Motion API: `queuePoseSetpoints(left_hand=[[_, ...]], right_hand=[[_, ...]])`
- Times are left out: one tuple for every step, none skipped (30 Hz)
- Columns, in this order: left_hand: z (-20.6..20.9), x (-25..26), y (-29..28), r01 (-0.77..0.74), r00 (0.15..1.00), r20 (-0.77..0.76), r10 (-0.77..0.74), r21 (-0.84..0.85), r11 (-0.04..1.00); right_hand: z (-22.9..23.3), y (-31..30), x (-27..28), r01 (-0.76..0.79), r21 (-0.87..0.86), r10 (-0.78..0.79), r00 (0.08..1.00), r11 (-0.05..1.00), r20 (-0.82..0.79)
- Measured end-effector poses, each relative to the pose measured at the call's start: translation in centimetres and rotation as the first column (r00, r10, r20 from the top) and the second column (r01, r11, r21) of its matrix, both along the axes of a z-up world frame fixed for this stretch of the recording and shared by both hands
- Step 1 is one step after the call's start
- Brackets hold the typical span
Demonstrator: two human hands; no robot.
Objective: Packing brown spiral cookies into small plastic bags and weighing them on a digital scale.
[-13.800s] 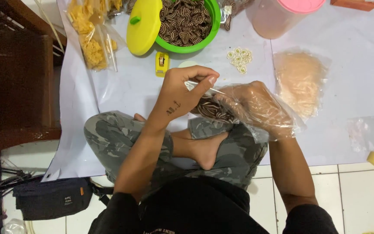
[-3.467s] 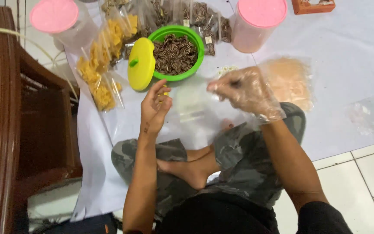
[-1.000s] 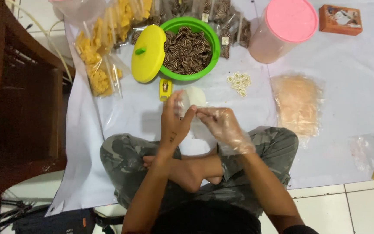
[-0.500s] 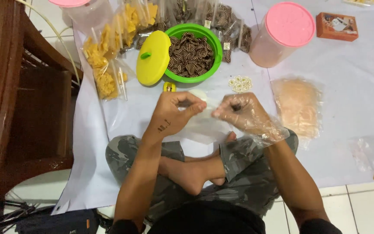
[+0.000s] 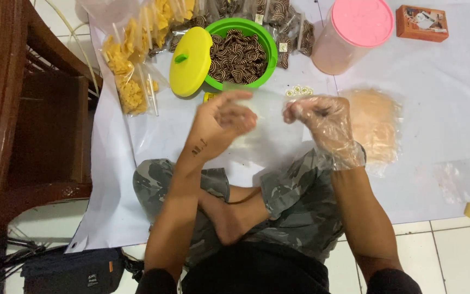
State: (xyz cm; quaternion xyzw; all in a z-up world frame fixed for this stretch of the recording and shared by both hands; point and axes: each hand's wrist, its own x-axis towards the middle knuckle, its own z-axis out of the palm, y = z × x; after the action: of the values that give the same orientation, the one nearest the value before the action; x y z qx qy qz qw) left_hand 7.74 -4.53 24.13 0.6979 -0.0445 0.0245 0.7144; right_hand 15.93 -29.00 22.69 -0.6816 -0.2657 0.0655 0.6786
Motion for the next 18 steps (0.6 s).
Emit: queuePoseSetpoints(left_hand=[[-1.3,-0.4,-0.4,-0.003,1.000,0.001,0.003,0.000,1.000],[-2.5,-0.6,-0.7,0.007,0.994,-0.113,-0.008,-0.005,1.000],[-3.8,-0.8,-1.0,0.017,0.974,-0.225,-0.019,-0.012,1.000],[-4.5,-0.9,-0.9,0.018,0.974,-0.224,-0.019,-0.009,1.000],[-5.2,-1.0,-0.8,-0.006,0.980,-0.201,0.010,0.017,1.000],[-6.0,-1.1,-0.8,-0.029,0.983,-0.180,0.036,0.040,0.999],[-5.9,-0.9,-0.6,-0.026,0.983,-0.181,0.033,0.040,0.999],[-5.9,-0.8,-0.5,-0.062,0.983,-0.169,0.071,0.061,0.996],[-5.8,-0.7,-0.3,-0.097,0.982,-0.156,0.109,0.082,0.992],[-6.0,-0.4,-0.2,-0.097,0.981,-0.163,0.109,0.078,0.992],[-6.1,-0.1,-0.2,-0.126,0.975,-0.175,0.138,0.076,0.989],[-6.1,0.4,0.0,-0.157,0.969,-0.181,0.169,0.079,0.984],[-5.9,0.7,-0.1,-0.159,0.968,-0.183,0.172,0.079,0.984],[-5.6,0.8,-0.2,-0.202,0.957,-0.188,0.222,0.118,0.972],[-5.4,1.0,-0.2,-0.243,0.943,-0.190,0.271,0.157,0.957],[-5.4,1.3,-0.1,-0.244,0.942,-0.197,0.273,0.157,0.957],[-5.4,1.7,0.1,-0.293,0.922,-0.205,0.328,0.182,0.939],[-5.5,1.8,0.1,-0.342,0.898,-0.217,0.384,0.207,0.917]], right_hand=[[0.0,0.4,0.2,-0.003,0.000,0.003,1.000,1.000,0.001],[0.1,0.8,0.5,0.115,-0.009,-0.116,0.990,0.993,-0.086],[0.1,1.3,0.8,0.231,-0.029,-0.232,0.958,0.973,-0.170],[-0.3,1.5,1.4,0.231,-0.026,-0.232,0.958,0.973,-0.169],[-0.7,1.7,2.0,0.248,0.015,-0.240,0.951,0.969,-0.195],[-1.1,1.7,2.5,0.267,0.052,-0.249,0.942,0.962,-0.223],[-1.5,2.1,2.7,0.269,0.052,-0.252,0.942,0.962,-0.224],[-1.9,2.5,2.8,0.286,0.120,-0.247,0.933,0.951,-0.262],[-2.3,2.9,2.9,0.304,0.187,-0.240,0.923,0.934,-0.300],[-2.1,3.0,2.7,0.305,0.181,-0.241,0.921,0.935,-0.305],[-2.0,3.2,2.4,0.318,0.177,-0.249,0.911,0.931,-0.328],[-1.7,3.6,2.4,0.330,0.179,-0.254,0.903,0.927,-0.347],[-1.4,3.6,2.3,0.328,0.178,-0.252,0.903,0.928,-0.349],[-1.2,3.5,2.0,0.250,0.191,-0.164,0.911,0.949,-0.379],[-1.0,3.5,1.7,0.171,0.207,-0.074,0.911,0.963,-0.407],[-2.2,3.4,1.9,0.171,0.204,-0.073,0.908,0.964,-0.413],[-3.4,3.3,2.1,0.062,0.231,0.042,0.906,0.971,-0.422],[-4.6,3.1,2.1,-0.046,0.257,0.158,0.888,0.965,-0.433]])
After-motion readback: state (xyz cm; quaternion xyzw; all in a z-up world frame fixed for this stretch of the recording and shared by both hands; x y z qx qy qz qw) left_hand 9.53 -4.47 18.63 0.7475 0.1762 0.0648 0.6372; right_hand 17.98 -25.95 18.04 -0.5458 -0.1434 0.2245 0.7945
